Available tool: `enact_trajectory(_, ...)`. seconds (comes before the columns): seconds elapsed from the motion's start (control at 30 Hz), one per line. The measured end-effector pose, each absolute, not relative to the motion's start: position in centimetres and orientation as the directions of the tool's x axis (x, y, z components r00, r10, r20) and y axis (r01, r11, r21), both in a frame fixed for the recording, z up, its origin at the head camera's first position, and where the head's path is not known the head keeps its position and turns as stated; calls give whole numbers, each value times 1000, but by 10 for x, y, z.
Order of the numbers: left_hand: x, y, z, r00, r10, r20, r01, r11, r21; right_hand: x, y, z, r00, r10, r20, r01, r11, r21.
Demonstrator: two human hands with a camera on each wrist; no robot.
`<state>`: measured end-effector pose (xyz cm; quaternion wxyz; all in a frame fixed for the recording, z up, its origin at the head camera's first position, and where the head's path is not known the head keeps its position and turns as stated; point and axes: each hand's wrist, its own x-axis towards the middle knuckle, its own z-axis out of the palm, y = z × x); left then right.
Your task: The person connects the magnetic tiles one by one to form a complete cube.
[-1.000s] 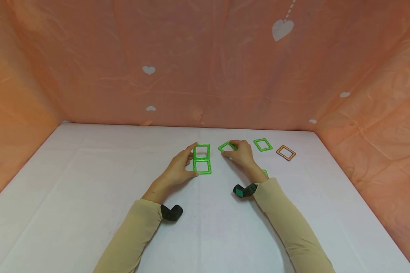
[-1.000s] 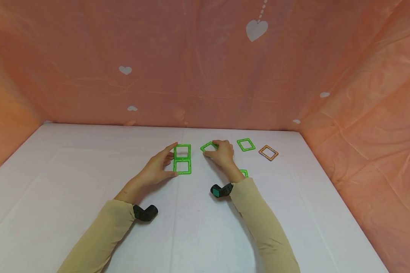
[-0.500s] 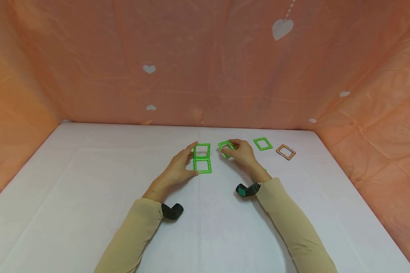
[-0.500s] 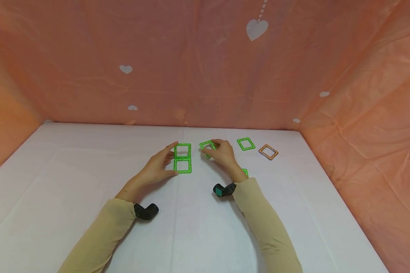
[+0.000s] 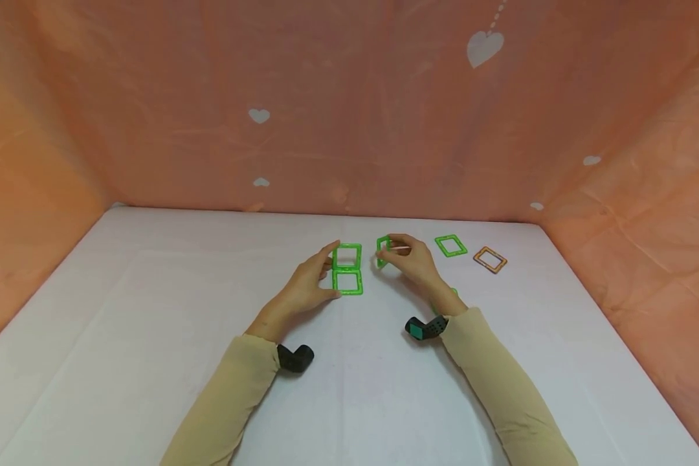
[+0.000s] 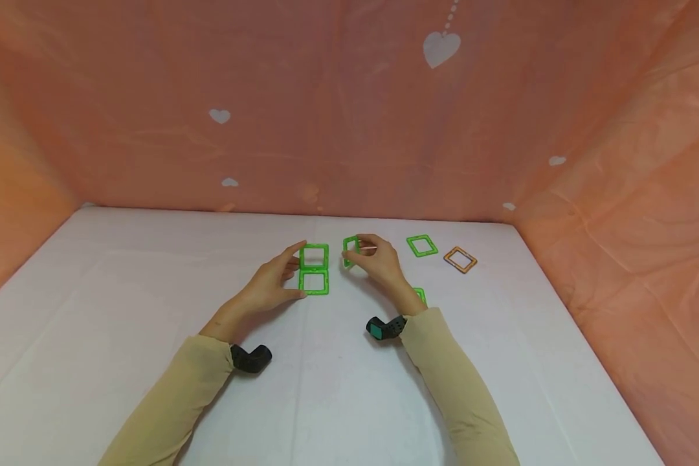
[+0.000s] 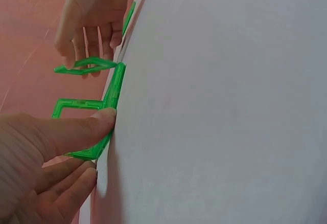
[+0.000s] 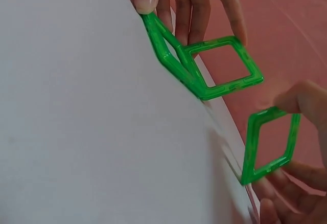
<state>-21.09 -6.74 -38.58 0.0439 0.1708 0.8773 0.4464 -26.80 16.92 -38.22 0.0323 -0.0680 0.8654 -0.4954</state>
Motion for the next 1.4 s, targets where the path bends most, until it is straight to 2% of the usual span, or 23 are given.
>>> enact_trajectory(0.5,-212,-67,-387,-936,341,92,275,542,794,-265,169,-386,-932,-356,73,-196,323,-926)
enact_trajectory(1.13,-212,-67,-386,-939,338,65,250,540,804,-256,167,-385,-892,-452,13,-172,314,-934)
enact_trajectory(1.4,-213,-68,-385,-937,342,71,255,531,808,-252,167,-384,-869,-494,32,-208,304,-930)
